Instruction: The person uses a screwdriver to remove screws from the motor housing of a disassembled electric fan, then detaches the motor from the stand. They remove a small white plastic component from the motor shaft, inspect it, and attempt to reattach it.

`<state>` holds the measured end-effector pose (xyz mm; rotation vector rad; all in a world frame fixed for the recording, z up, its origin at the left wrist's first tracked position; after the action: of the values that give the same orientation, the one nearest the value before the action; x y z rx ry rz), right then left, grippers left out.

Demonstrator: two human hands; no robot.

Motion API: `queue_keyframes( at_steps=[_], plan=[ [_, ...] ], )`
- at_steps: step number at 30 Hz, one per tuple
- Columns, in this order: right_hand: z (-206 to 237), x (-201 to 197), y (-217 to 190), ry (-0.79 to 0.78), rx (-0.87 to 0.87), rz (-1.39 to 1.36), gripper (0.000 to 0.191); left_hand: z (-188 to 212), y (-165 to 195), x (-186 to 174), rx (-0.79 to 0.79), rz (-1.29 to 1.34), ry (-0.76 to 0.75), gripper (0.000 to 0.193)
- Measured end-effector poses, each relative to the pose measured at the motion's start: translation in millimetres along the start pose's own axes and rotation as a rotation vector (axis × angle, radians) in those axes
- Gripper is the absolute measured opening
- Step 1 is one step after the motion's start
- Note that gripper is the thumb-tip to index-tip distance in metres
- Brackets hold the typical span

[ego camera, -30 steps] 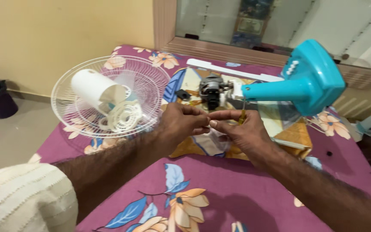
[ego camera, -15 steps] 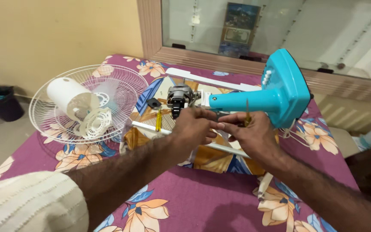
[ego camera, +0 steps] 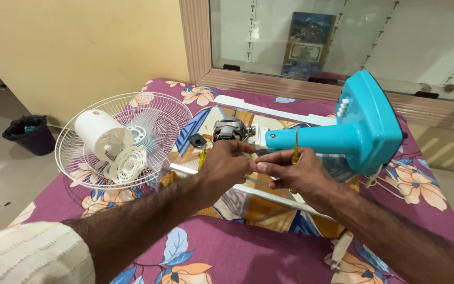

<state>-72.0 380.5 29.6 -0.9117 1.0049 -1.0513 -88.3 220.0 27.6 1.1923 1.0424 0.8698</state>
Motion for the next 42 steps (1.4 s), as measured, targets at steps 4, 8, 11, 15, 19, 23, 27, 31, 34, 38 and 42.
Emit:
queue_keyframes(
  at_steps=[4,8,11,15,19,23,27,31,34,38,42],
  plan=[
    [-17,-2,2,0.024,0.029,0.034,0.027,-22,-5,-5,0.024,-0.025,-0.018,0.052],
    [-37,2,22,0.080,0.097,-0.089,0.027,-36,-13,-9,0.007,-0.032,-0.025,0.046],
    [-51,7,35,0.111,0.104,-0.298,0.023,-43,-15,-24,-0.011,-0.174,0.041,0.040],
    [-68,12,46,0.170,0.124,-0.433,0.019,-43,-8,-51,0.156,-0.414,0.181,0.036],
    [-75,18,51,0.258,0.180,-0.465,0.021,-40,-3,-56,0.327,-0.640,0.225,0.030],
    [-75,37,56,0.328,0.227,-0.575,0.021,-34,-6,-60,0.358,-0.739,0.191,0.029],
    [-80,34,47,0.312,0.179,-0.575,0.020,-39,-4,-54,0.362,-0.735,0.143,0.028],
    [-79,34,47,0.328,0.192,-0.522,0.020,-44,-10,-52,0.334,-0.716,0.122,0.029],
    [-74,38,50,0.364,0.222,-0.537,0.019,-44,-13,-52,0.361,-0.720,0.115,0.028],
    [-72,40,50,0.403,0.225,-0.568,0.020,-44,-15,-51,0.396,-0.707,0.107,0.029],
    [-72,39,53,0.419,0.230,-0.547,0.020,-44,-16,-51,0.390,-0.692,0.101,0.028]
  ],
)
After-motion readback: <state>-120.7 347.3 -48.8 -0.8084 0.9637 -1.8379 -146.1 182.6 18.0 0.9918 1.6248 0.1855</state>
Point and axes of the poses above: each hand's wrist, its own z-axis away from the middle knuckle, its own x-axis out of the palm, y = z × x, the point moved 7 cm from there along -z, towards the middle knuckle, and after that the axes turned 8 degrees about x, right-handed, at the moved point
